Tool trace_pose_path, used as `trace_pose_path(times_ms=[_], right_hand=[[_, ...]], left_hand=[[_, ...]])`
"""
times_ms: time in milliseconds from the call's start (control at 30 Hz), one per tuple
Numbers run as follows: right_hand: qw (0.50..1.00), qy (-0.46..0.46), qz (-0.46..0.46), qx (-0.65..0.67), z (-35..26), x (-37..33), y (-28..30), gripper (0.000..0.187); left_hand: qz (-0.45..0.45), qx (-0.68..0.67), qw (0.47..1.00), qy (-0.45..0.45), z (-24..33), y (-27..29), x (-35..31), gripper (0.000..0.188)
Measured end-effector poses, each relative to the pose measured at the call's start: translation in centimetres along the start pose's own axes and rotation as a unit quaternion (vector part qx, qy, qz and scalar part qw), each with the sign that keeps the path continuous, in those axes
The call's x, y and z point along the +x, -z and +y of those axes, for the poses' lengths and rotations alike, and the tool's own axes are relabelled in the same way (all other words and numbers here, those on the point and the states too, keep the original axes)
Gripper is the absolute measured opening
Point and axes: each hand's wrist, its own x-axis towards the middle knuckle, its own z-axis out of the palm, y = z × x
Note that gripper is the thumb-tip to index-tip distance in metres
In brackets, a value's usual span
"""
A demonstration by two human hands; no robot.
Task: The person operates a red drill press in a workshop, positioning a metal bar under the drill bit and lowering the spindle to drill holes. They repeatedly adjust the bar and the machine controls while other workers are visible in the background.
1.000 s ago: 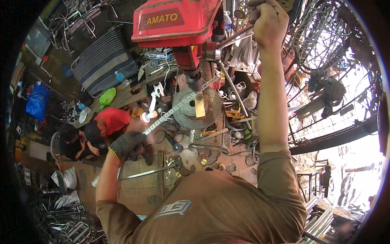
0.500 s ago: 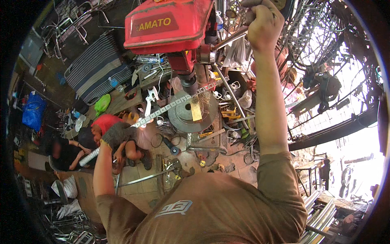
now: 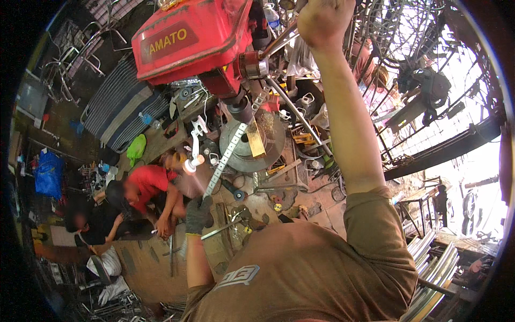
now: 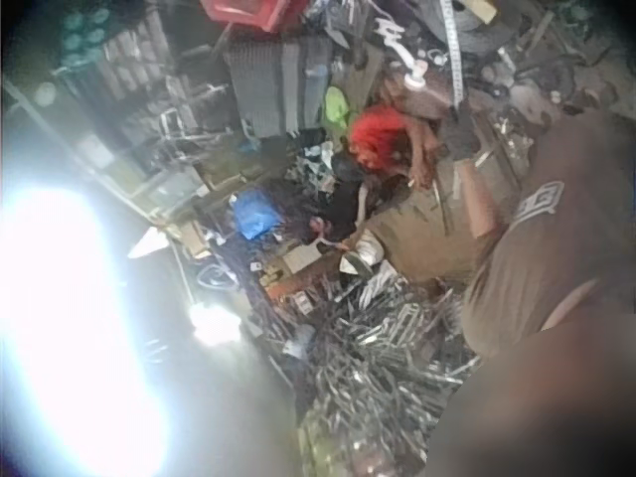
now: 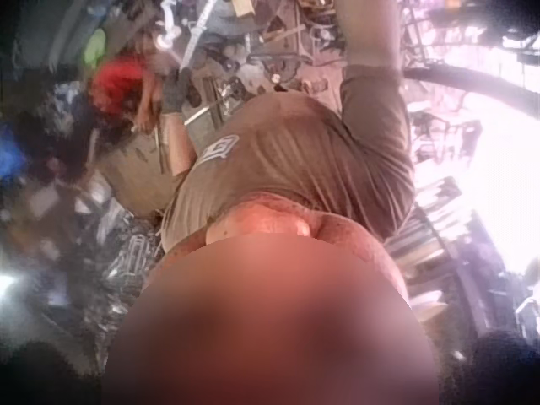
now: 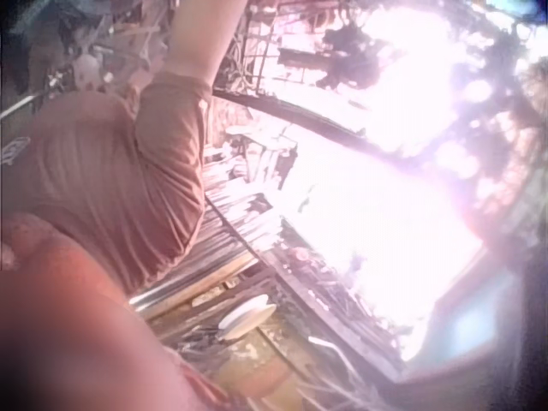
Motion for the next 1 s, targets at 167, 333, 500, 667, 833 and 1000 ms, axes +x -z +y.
trace_pose_path(times_ms=[167, 333, 500, 667, 833, 1000], right_hand=[[0.982, 0.179, -0.029, -0.048, 0.4, 0.7, 0.1, 0.025], [0.995, -0.014, -0.068, 0.069, 0.3, 0.1, 0.3, 0.023], [0.983, -0.072, -0.057, 0.158, 0.2, -0.1, -0.2, 0.024], [0.998, 0.006, -0.016, 0.059, 0.1, 0.0, -0.2, 0.024], [0.996, -0.049, 0.007, 0.072, 0.3, 0.0, -0.5, 0.024], [0.999, -0.044, 0.019, 0.017, 1.0, 0.0, -0.2, 0.022]], left_hand=[[0.13, 0.145, 0.977, -0.09, 1.5, 0.2, -0.1, 0.035], [0.038, 0.077, 0.996, 0.019, 7.3, 3.6, -2.1, 0.034], [0.036, 0.09, 0.995, 0.006, 11.3, 6.3, -3.3, 0.035], [0.003, 0.285, 0.945, -0.163, 10.3, 7.3, -2.5, 0.042], [0.037, 0.106, 0.993, -0.029, 6.2, 2.9, -2.2, 0.047], [0.179, 0.278, 0.936, -0.12, -0.6, -3.2, -1.0, 0.045]])
